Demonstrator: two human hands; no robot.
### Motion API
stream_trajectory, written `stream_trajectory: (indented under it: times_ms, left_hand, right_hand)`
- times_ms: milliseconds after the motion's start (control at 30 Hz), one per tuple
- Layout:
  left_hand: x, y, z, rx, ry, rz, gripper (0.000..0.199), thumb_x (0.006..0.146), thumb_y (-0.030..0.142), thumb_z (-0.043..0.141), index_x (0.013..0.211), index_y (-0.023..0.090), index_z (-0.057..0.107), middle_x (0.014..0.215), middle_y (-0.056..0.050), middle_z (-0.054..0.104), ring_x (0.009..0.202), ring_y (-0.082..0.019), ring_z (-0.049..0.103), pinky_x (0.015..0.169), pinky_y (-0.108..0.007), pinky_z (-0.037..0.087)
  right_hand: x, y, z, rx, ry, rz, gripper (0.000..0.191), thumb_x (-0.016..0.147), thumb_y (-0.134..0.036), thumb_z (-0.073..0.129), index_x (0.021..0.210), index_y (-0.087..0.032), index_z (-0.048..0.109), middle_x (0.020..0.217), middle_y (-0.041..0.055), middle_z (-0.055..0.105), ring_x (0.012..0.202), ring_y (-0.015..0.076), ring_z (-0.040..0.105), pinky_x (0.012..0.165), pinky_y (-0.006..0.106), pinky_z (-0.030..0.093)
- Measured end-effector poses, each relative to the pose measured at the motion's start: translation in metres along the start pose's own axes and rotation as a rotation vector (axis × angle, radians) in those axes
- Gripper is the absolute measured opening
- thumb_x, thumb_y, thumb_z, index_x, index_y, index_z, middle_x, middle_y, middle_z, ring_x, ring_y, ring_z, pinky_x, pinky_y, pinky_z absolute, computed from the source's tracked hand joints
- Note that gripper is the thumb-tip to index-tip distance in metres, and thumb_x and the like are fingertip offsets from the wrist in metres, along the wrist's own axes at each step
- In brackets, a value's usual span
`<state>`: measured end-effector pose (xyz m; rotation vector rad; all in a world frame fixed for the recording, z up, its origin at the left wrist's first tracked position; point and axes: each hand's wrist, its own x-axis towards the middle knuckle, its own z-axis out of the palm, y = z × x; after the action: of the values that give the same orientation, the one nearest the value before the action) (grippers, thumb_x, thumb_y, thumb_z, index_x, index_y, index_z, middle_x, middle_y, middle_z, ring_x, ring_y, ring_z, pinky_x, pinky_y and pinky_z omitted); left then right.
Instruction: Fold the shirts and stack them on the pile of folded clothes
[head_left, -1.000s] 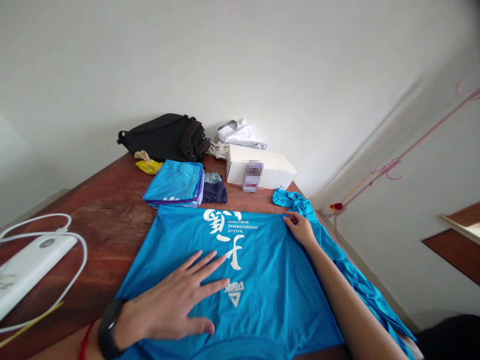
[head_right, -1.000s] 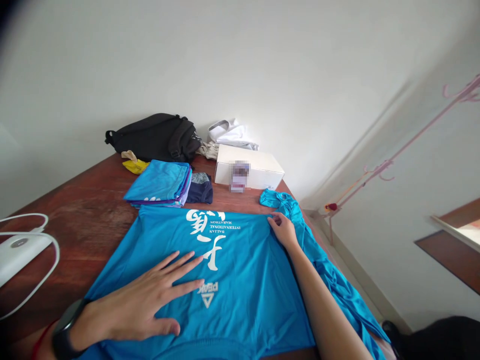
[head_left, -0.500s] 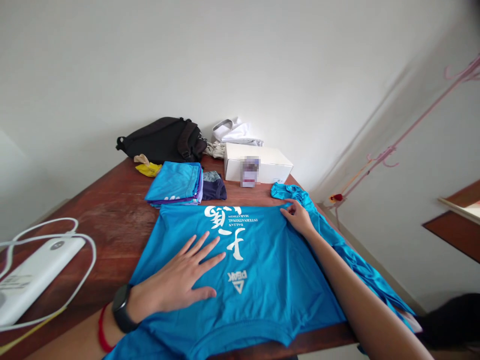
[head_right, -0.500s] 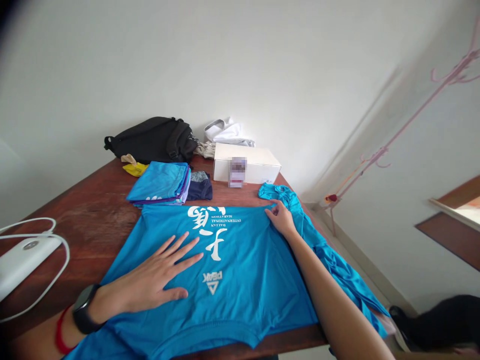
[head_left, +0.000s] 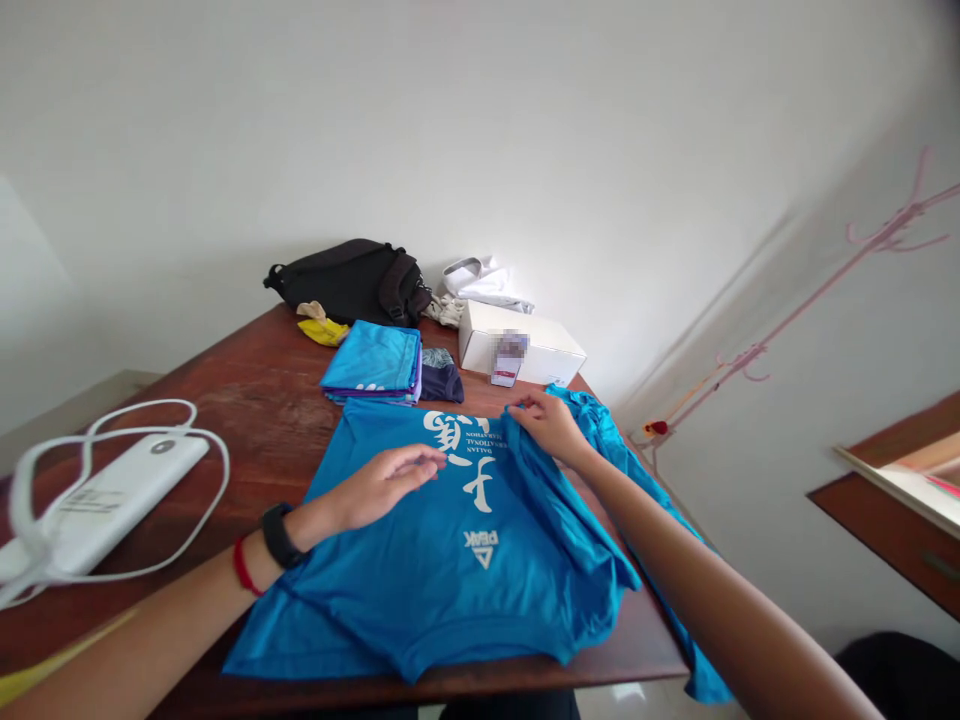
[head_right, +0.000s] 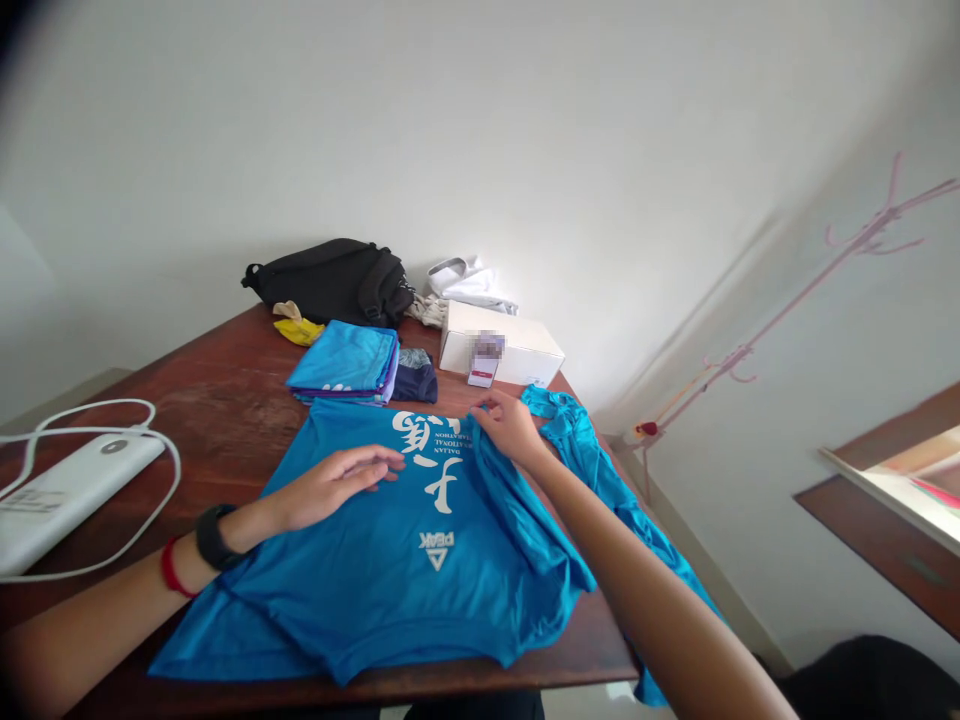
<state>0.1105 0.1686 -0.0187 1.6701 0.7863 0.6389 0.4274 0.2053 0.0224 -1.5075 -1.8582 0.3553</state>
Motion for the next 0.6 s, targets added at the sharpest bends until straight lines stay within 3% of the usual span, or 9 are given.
stream_trajectory:
  times_ms: [167,267,400,500,600]
  left_hand:
    - [0.004,-0.005,-0.033,-0.521,0.077,-0.334,0.07,0.088,0.074,0.056,0.132,0.02,0.058,0.135,-0.018,0.066,0.108,-0.036,0.072,0.085,-0.045,0.058]
    - [0.006,-0.011,-0.052,-0.672,0.117,-0.424,0.069,0.09,0.074,0.052,0.132,0.019,0.055,0.13,-0.017,0.068,0.097,-0.035,0.075,0.081,-0.046,0.059]
    - [0.01,-0.018,-0.067,-0.722,0.199,-0.415,0.055,0.096,0.066,0.048,0.126,0.02,0.055,0.102,-0.009,0.073,0.073,-0.024,0.074,0.073,-0.041,0.061]
    - [0.014,-0.024,-0.073,-0.665,0.221,-0.389,0.052,0.094,0.065,0.052,0.123,0.022,0.058,0.093,-0.006,0.073,0.065,-0.021,0.071,0.065,-0.037,0.06]
    - [0.018,-0.03,-0.077,-0.499,0.287,-0.383,0.054,0.087,0.064,0.064,0.123,0.023,0.06,0.088,-0.004,0.072,0.061,-0.02,0.069,0.057,-0.033,0.059]
  right_hand:
    - [0.015,-0.063,0.068,-0.004,-0.094,-0.072,0.014,0.084,-0.035,0.067,0.086,-0.023,0.074,0.076,0.0003,0.071,0.075,0.0198,0.065,0.071,0.03,0.05]
    - [0.028,-0.09,0.108,0.012,-0.114,-0.064,0.01,0.084,-0.028,0.068,0.087,-0.02,0.074,0.079,0.0008,0.07,0.08,0.019,0.065,0.073,0.029,0.05]
    - [0.04,-0.113,0.156,0.173,-0.185,0.027,0.009,0.085,-0.026,0.068,0.091,-0.02,0.071,0.081,0.0006,0.066,0.068,0.0165,0.065,0.06,0.027,0.053]
    - [0.041,-0.123,0.183,0.374,-0.271,0.134,0.02,0.086,-0.024,0.064,0.106,-0.021,0.065,0.086,0.0002,0.064,0.057,0.0136,0.063,0.048,0.025,0.052]
    - [0.039,-0.124,0.195,0.578,-0.306,0.186,0.034,0.085,-0.016,0.057,0.118,-0.023,0.057,0.092,0.0006,0.066,0.07,0.0162,0.069,0.057,0.027,0.059]
